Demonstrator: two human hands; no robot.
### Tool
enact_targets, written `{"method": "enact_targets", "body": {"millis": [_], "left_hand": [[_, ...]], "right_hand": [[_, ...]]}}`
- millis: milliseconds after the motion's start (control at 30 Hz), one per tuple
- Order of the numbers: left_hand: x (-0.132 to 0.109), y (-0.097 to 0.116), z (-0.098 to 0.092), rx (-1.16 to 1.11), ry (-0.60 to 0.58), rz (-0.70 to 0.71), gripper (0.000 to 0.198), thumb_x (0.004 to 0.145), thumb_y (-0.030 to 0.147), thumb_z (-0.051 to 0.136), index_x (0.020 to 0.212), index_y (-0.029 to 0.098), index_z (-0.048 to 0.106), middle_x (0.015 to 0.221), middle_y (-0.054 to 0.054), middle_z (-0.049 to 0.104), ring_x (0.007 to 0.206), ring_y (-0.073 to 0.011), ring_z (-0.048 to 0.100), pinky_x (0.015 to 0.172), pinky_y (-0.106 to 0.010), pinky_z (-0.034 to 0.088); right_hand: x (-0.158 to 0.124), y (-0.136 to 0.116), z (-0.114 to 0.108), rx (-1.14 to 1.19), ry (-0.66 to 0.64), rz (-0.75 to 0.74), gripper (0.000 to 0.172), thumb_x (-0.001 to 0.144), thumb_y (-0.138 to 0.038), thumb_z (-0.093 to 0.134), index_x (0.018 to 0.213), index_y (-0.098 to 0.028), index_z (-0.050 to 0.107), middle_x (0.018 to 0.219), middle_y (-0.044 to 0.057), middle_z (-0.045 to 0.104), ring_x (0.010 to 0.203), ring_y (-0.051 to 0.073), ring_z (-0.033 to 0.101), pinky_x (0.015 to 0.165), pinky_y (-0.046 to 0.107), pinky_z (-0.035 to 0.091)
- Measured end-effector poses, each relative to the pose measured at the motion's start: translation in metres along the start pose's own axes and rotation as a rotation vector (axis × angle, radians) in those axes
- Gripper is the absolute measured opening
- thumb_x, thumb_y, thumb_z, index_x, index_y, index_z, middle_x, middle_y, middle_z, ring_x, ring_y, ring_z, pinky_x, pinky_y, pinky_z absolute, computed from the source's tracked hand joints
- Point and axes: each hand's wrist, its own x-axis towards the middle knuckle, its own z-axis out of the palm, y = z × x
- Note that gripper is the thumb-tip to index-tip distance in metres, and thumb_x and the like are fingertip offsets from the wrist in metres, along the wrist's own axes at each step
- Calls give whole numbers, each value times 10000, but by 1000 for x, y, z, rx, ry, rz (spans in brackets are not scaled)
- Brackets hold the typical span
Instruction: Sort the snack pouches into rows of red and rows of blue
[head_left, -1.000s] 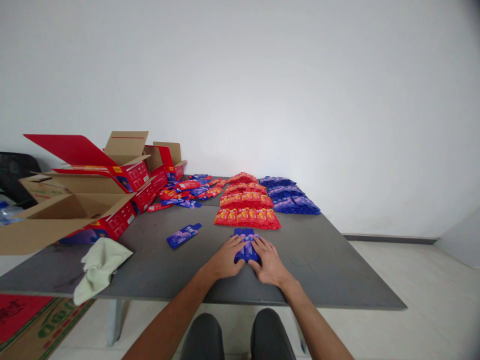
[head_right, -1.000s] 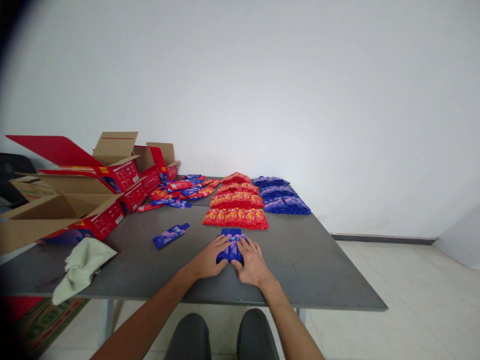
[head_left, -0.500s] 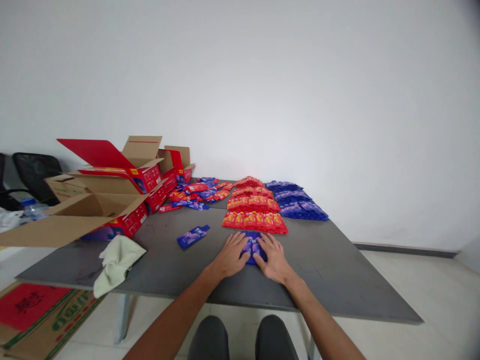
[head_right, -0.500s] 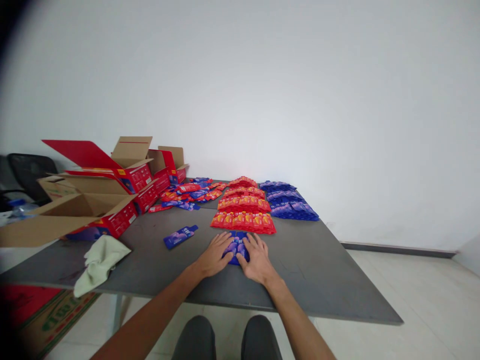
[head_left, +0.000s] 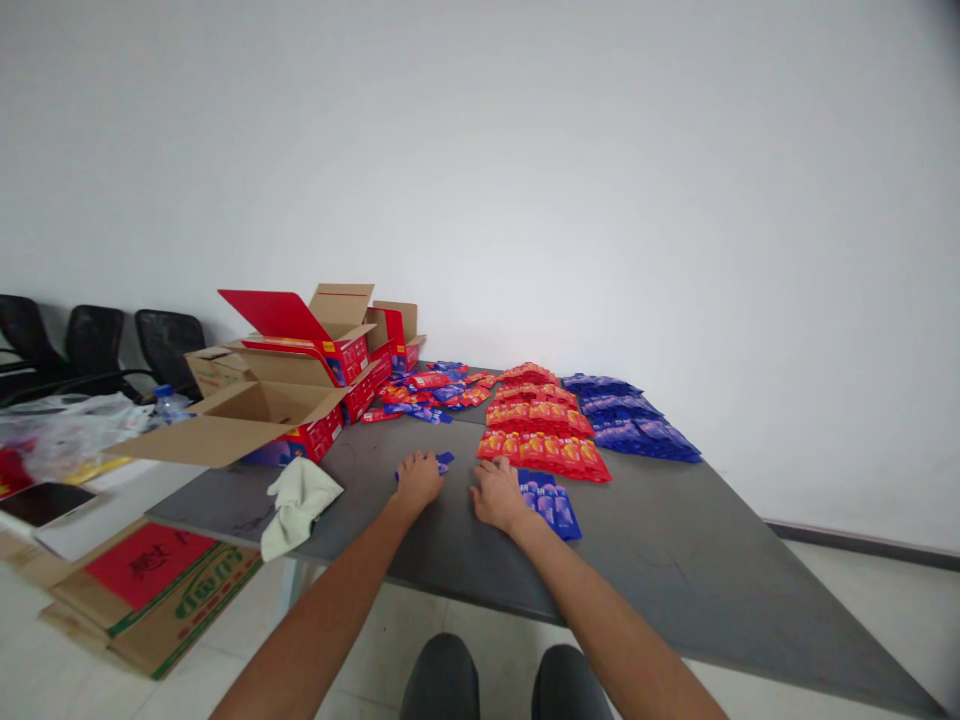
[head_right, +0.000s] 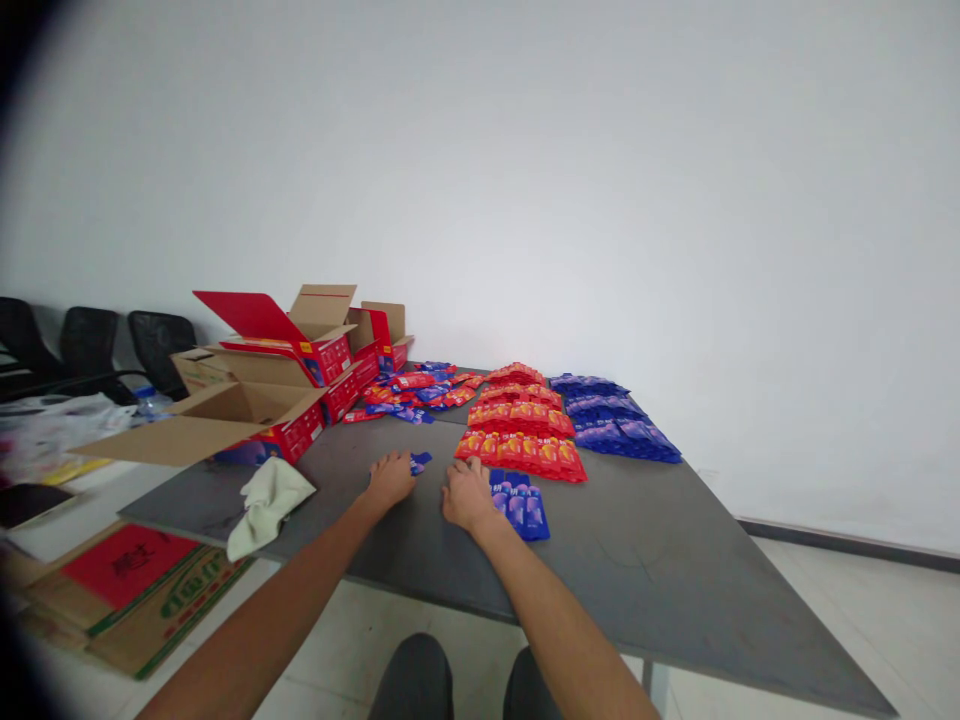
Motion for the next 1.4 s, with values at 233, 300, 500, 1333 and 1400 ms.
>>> {"method": "enact_targets", "body": {"millis": [233, 300, 500, 1333, 1400], "left_hand": [[3, -14, -3, -237, -32, -95, 375, 804, 410, 616, 1067, 143, 637, 1125, -193, 657, 1088, -312, 601, 904, -395, 443], [4, -12, -2, -380, -55, -127, 335, 748, 322, 680, 1034, 151, 642, 1080, -152, 684, 1025, -262, 631, 844, -318, 465], [-5, 15, 11, -857, -59, -230, 446, 672, 137, 683, 1113, 155, 615, 854, -43, 708, 745, -158, 649, 599, -220, 464], [-48, 79, 18, -337, -71, 565, 415, 772, 282, 593, 1176, 243, 678, 1254, -94, 618, 1198, -261, 521, 1050, -397, 380], [-48, 76, 18, -355, -139, 683, 577, 702, 320, 668, 1274, 272, 616, 1406, -68, 515, 1310, -287, 423, 1104, -429, 328]], "right_hand": [[-7, -20, 17, 6, -28, -42, 408, 823, -492, 584, 1072, -171, 618, 1142, 142, 625, 1205, 332, 371, 950, 442, 322], [-12, -22, 18, 28, -32, -38, 487, 812, -554, 591, 1113, -171, 602, 1161, 142, 621, 1216, 335, 365, 962, 449, 313], [-27, -15, 6, 100, -4, -11, 633, 794, -571, 627, 1296, -206, 501, 1256, 118, 597, 1241, 327, 359, 981, 444, 298], [-96, 80, -19, 60, -75, 68, 746, 751, -578, 652, 1415, -301, 456, 1553, 78, 298, 1439, 374, 114, 1128, 563, 71], [-97, 87, -18, 78, -82, 74, 738, 788, -591, 606, 1442, -304, 420, 1572, 71, 258, 1454, 363, 83, 1135, 556, 58]]}}
